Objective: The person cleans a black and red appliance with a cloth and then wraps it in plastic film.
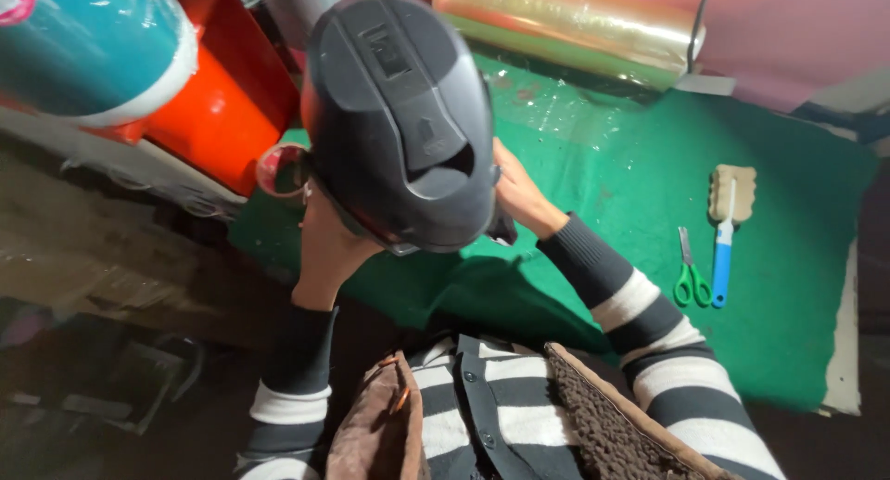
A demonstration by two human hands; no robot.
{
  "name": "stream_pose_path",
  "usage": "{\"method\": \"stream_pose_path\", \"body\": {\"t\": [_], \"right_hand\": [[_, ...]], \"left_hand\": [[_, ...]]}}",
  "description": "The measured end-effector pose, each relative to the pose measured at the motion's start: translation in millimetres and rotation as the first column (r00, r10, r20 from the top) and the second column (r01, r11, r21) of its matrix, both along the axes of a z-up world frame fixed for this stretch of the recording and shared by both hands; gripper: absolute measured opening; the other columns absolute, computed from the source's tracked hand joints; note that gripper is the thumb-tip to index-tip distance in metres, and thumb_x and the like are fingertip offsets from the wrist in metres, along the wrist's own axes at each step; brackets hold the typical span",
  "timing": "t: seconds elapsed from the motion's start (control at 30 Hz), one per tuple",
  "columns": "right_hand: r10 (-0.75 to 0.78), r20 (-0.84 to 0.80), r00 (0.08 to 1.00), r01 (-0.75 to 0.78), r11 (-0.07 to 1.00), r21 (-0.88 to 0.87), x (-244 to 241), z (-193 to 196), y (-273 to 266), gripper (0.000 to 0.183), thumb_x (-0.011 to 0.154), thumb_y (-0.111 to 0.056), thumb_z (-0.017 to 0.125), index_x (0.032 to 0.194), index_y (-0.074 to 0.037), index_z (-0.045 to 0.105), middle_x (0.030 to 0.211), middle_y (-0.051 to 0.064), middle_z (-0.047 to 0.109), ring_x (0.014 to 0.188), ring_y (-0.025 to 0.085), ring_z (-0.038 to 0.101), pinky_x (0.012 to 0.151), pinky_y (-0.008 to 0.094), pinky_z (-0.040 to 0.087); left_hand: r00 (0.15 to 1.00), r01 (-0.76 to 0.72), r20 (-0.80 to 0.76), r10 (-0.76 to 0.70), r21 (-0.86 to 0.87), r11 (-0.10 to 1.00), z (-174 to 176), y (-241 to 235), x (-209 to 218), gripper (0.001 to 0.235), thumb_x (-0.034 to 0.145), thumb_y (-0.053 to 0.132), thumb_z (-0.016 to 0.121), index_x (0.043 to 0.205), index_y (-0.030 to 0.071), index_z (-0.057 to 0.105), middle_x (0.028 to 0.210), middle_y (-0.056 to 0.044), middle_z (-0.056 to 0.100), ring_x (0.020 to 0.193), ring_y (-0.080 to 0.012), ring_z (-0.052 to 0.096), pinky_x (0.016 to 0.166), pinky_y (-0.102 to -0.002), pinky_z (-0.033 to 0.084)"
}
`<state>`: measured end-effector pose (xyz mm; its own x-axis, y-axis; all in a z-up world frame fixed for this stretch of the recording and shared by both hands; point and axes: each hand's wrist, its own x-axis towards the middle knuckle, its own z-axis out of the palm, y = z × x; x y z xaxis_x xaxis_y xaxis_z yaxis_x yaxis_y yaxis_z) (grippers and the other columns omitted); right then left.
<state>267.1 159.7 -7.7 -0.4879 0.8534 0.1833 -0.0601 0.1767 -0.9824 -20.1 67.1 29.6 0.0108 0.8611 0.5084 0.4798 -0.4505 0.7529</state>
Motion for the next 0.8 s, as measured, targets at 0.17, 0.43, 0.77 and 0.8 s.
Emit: {"method": "stream_pose_path", "body": {"t": [0.17,0.43,0.77,0.8], "right_hand": [[-0.209,-0.002,0.978,0.208,0.977,-0.042,56.0,16.5,-32.7,0.061,0.108,-0.037,0.053,0.155,-0.001,0.04,0.156,0.014,0.049,0.143,0.022,0.047,0.119,0.036,0.04],[-0.376,0.062,0.925,0.367,0.922,0.125,100.5,8.0,-53.1,0.075,0.108,-0.051,0.048,0.161,-0.001,0.031,0.162,0.014,0.042,0.15,0.024,0.039,0.123,0.036,0.034],[-0.493,0.521,0.697,0.317,0.863,0.393,108.7,41.3,-112.7,0.088,0.085,-0.045,0.076,0.157,-0.006,0.042,0.139,0.02,0.058,0.127,0.038,0.058,0.109,0.043,0.046],[-0.485,0.521,0.703,0.307,0.867,0.392,103.9,43.4,-124.9,0.088,0.085,-0.045,0.076,0.157,-0.006,0.042,0.139,0.02,0.058,0.127,0.038,0.058,0.109,0.043,0.046]], "left_hand": [[0.993,0.097,-0.072,-0.098,-0.015,0.995,4.5,23.3,39.8,0.124,0.058,0.04,0.101,0.153,-0.005,0.034,0.147,-0.023,0.052,0.14,-0.0403,0.047,0.119,-0.046,0.036],[0.905,0.423,0.058,-0.42,-0.047,0.905,-16.2,78.9,79.5,0.121,0.064,0.033,0.101,0.157,-0.002,0.031,0.155,-0.02,0.048,0.147,-0.0374,0.045,0.124,-0.046,0.034],[0.923,0.371,-0.068,-0.38,-0.115,0.921,-13.9,52.6,68.8,0.11,0.07,0.029,0.098,0.156,-0.001,0.036,0.155,-0.021,0.05,0.147,-0.0385,0.046,0.123,-0.047,0.035],[0.927,0.361,-0.067,-0.37,-0.115,0.925,-17.8,39.8,68.2,0.11,0.07,0.029,0.098,0.156,-0.001,0.036,0.155,-0.021,0.05,0.147,-0.0385,0.046,0.123,-0.047,0.035]]}}
